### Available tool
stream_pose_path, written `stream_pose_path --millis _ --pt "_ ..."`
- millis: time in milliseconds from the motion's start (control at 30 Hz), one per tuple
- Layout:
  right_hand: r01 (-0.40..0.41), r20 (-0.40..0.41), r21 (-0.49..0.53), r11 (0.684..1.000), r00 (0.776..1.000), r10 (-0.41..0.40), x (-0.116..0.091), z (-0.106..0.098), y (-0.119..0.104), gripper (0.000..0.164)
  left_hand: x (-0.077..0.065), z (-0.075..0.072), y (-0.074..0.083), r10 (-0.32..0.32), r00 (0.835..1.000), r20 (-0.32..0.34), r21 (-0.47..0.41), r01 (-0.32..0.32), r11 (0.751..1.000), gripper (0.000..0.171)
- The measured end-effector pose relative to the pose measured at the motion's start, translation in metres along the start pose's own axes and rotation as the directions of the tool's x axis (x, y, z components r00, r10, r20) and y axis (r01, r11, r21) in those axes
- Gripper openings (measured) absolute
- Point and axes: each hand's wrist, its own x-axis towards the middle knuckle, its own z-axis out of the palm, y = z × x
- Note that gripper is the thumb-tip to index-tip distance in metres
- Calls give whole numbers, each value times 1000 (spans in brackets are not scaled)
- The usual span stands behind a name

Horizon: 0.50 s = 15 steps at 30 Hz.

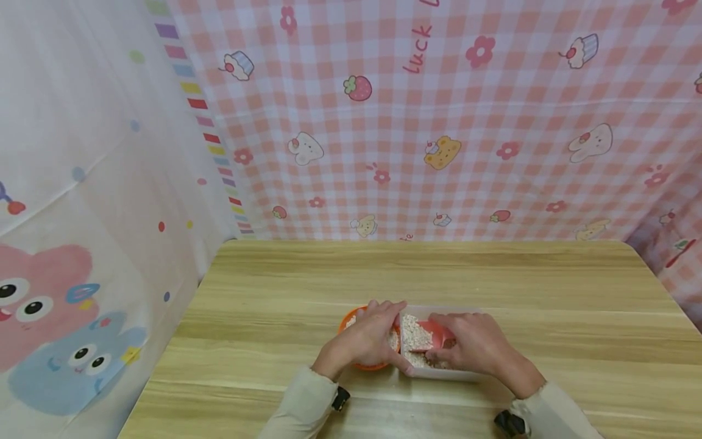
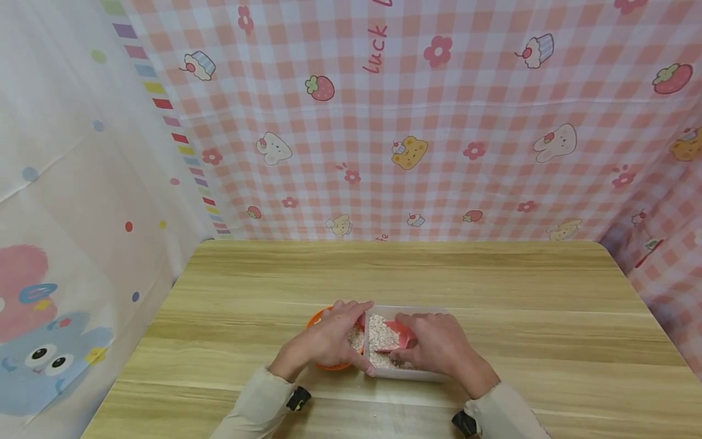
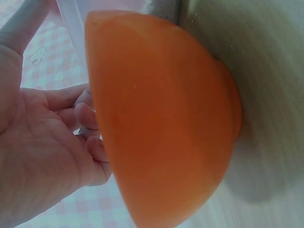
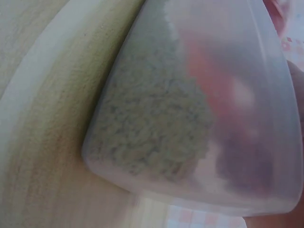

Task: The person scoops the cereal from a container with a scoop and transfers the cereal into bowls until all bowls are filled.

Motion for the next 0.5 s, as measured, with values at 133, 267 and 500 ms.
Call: stream_pose_path --millis 133,267,500 --pt "0 2 9 1000 1000 0 0 1 1 63 0 0 0 -8 1000 2 -3 8 1000 114" --pt "7 2 21 1000 1000 -7 0 2 3 63 0 0 0 -6 1000 2 4 6 1000 114" --pt "43 -7 23 999 999 -42 0 1 6 64 0 0 1 -3 1000 1 20 3 1000 114"
